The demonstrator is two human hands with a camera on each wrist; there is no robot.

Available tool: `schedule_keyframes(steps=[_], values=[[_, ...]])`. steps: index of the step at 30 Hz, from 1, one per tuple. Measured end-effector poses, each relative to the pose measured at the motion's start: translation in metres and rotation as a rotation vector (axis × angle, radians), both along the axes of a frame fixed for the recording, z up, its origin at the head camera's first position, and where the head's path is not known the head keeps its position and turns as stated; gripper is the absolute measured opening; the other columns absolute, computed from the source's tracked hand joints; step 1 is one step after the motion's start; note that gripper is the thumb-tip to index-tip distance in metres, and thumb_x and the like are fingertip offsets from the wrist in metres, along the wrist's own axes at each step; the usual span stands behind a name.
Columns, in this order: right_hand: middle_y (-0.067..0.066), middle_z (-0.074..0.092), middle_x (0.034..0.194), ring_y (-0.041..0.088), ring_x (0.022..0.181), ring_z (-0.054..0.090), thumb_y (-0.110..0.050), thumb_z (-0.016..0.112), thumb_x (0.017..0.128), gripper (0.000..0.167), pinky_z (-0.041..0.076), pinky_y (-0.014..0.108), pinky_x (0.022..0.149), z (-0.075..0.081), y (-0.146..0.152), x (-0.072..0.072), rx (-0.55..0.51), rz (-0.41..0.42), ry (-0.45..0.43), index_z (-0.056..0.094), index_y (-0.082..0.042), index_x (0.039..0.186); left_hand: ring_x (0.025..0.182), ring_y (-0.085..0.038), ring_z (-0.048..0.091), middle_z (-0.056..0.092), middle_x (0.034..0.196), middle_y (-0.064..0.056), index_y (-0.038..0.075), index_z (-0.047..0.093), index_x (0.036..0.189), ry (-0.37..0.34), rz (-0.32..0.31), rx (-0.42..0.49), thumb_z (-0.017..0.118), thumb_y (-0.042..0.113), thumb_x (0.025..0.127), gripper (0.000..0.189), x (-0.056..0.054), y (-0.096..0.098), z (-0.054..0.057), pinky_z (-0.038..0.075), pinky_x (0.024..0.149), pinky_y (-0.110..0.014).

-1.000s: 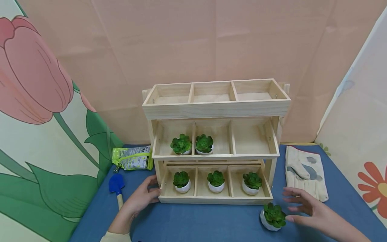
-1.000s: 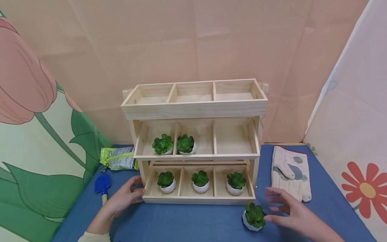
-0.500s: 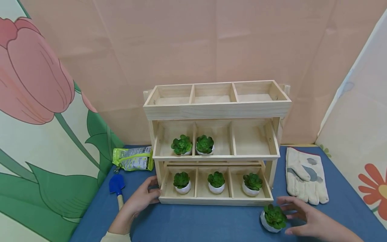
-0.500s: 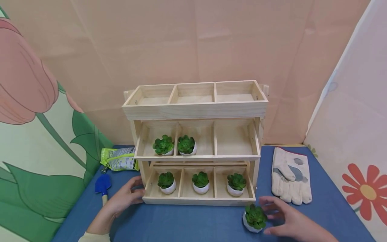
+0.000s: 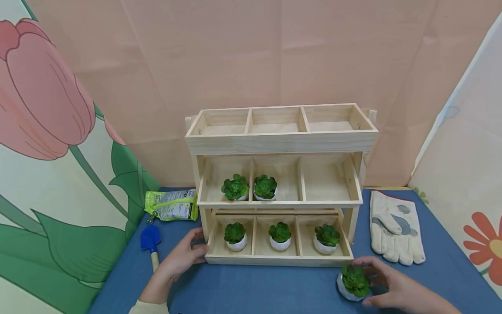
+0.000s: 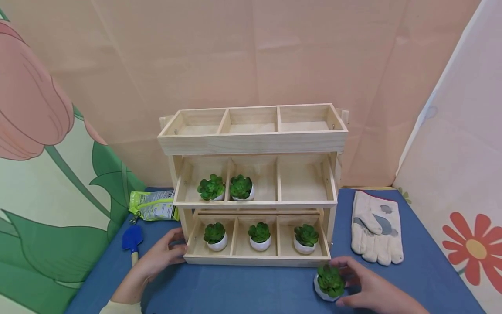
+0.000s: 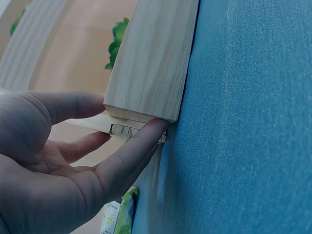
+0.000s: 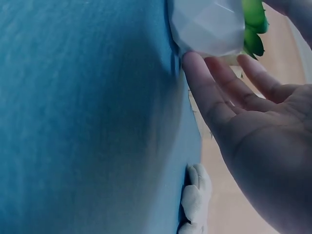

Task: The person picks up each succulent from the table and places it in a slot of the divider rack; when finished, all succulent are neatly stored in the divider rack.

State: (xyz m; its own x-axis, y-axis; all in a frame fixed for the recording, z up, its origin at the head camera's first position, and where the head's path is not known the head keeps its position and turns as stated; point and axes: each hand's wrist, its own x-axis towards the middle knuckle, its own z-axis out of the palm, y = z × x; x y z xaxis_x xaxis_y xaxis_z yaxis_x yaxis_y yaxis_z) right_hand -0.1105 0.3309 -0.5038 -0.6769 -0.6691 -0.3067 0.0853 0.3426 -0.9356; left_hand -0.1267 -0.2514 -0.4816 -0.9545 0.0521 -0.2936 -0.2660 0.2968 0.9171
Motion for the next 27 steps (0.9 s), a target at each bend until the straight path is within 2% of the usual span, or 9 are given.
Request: schedule_keyframes(steps=[3,6,12,27], values=[[0.028,0.042,0.159,-0.005,0.118,0.061,-0.011,0.069,0.103,0.072,0.056,0.02,0.091,-0.001,-0.002,-0.001,0.027,-0.003,0.005,0.029,0.003,0.161,0.139,-0.054,0.057,0.04,0.158,-0.036,-0.004,0.032,0.162,0.008,-0.003,0.001,0.061,0.0,0.104,0.065,0.0,0.0,0.001,0.065,0.095,-0.055],[0.03,0.043,0.158,-0.002,0.118,0.063,-0.011,0.07,0.102,0.073,0.056,0.019,0.091,-0.003,-0.004,-0.001,0.033,-0.001,0.0,0.029,0.004,0.161,0.139,-0.055,0.057,0.041,0.158,-0.036,-0.004,0.032,0.162,0.013,-0.001,-0.001,0.061,0.0,0.104,0.065,0.001,0.0,0.001,0.065,0.095,-0.055],[0.027,0.05,0.151,0.004,0.115,0.066,-0.011,0.072,0.1,0.075,0.056,0.018,0.088,-0.005,-0.007,0.0,0.054,0.001,0.003,0.029,0.006,0.159,0.138,-0.054,0.058,0.041,0.157,-0.036,-0.004,0.032,0.161,0.008,0.002,-0.004,0.062,0.0,0.104,0.065,0.001,0.0,0.0,0.065,0.094,-0.055],[0.022,0.058,0.14,0.005,0.107,0.064,-0.016,0.078,0.098,0.076,0.053,0.017,0.083,-0.009,-0.012,0.002,0.106,-0.037,0.05,0.034,0.006,0.155,0.138,-0.053,0.058,0.041,0.157,-0.036,-0.004,0.032,0.161,0.006,-0.002,-0.007,0.062,0.001,0.104,0.064,0.0,0.0,0.0,0.065,0.095,-0.055]])
